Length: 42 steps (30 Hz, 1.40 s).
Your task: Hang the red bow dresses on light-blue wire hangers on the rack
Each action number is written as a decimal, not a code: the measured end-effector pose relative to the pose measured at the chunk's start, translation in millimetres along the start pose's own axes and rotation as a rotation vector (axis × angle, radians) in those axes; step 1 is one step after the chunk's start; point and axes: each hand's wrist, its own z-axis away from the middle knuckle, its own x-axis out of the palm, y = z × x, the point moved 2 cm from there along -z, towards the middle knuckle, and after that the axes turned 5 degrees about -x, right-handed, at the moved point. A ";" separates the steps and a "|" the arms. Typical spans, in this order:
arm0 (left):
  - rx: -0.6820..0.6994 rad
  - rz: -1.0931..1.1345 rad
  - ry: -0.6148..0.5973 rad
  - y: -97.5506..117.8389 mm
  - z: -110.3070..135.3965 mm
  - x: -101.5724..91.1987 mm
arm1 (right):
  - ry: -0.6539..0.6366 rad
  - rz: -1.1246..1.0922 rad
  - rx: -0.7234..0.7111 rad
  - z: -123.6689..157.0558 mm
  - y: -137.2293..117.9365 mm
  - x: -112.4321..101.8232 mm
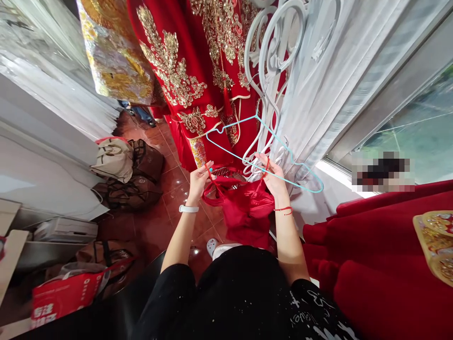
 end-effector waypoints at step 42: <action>0.556 -0.929 -0.387 100.6 -45.7 80.1 | 0.250 0.257 -0.089 -7.1 -22.9 -47.5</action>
